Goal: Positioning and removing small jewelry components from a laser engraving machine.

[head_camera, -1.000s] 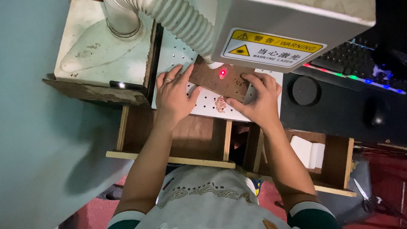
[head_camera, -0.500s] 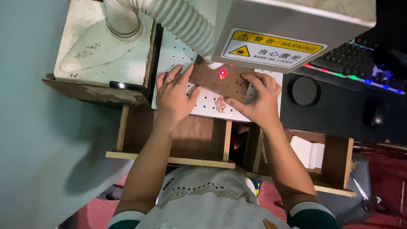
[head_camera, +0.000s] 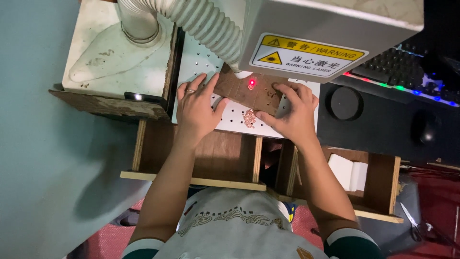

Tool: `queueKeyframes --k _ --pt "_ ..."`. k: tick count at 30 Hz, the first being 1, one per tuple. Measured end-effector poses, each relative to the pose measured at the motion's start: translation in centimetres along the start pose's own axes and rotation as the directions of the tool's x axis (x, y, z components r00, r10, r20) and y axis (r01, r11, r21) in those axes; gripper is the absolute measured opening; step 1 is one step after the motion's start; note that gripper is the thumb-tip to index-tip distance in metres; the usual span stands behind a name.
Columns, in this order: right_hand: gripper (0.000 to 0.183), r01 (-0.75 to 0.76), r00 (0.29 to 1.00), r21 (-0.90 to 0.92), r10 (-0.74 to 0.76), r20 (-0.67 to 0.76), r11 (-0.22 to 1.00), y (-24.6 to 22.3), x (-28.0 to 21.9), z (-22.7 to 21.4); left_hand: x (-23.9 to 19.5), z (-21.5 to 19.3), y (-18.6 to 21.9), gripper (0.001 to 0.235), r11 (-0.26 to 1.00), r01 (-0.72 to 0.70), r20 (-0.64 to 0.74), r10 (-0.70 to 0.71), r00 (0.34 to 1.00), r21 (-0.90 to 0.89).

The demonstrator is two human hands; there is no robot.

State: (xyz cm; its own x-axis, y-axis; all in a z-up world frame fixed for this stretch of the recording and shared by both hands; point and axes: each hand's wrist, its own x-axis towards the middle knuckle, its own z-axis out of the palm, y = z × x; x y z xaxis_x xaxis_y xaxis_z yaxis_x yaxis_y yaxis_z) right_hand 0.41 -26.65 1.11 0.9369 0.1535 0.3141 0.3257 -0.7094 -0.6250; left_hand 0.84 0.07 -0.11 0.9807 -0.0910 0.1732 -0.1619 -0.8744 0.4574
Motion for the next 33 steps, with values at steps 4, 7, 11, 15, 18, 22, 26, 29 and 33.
queueKeyframes --k 4,7,11,15,18,22,26,29,33 --pt "0.077 -0.013 1.0 -0.018 0.014 0.023 1.0 0.1 0.0 0.0 0.0 0.6 -0.4 0.065 1.0 -0.012 -0.005 0.012 1.0 0.003" --pt "0.081 -0.015 0.999 -0.044 0.016 0.027 0.999 -0.4 0.1 -0.1 0.0 0.7 -0.5 0.065 1.0 -0.015 -0.016 0.015 1.0 -0.008" --pt "0.099 -0.027 0.999 -0.048 0.028 0.031 0.998 -0.8 0.1 -0.3 0.0 0.8 -0.5 0.066 1.0 -0.021 -0.029 0.021 0.999 0.007" --pt "0.105 -0.029 0.999 -0.043 0.031 0.038 0.999 -1.0 0.2 -0.5 0.1 0.4 -0.3 0.067 1.0 -0.006 -0.001 0.006 1.0 0.005" --pt "0.108 -0.036 0.998 -0.01 0.036 0.045 0.999 -0.7 0.1 -0.5 0.1 0.5 -0.3 0.066 1.0 0.017 0.019 -0.017 1.0 -0.018" --pt "0.107 -0.029 0.999 -0.015 0.03 0.04 0.999 -0.8 0.0 -0.6 0.1 0.3 -0.2 0.067 1.0 0.025 0.02 -0.025 0.999 0.001" --pt "0.11 -0.033 0.999 -0.005 0.033 0.04 0.999 -0.2 -0.1 -0.5 0.2 -0.3 0.2 0.068 0.999 0.029 0.044 -0.029 0.999 -0.016" --pt "0.113 -0.043 0.999 0.027 0.042 0.031 0.999 -0.2 -0.1 -0.4 0.2 -0.4 0.2 0.07 0.999 0.041 0.059 -0.039 0.997 -0.029" --pt "0.113 -0.049 0.999 0.06 0.048 0.021 0.997 -0.6 0.1 -0.4 0.1 -0.7 0.3 0.071 0.999 0.042 0.063 -0.041 0.997 -0.023"
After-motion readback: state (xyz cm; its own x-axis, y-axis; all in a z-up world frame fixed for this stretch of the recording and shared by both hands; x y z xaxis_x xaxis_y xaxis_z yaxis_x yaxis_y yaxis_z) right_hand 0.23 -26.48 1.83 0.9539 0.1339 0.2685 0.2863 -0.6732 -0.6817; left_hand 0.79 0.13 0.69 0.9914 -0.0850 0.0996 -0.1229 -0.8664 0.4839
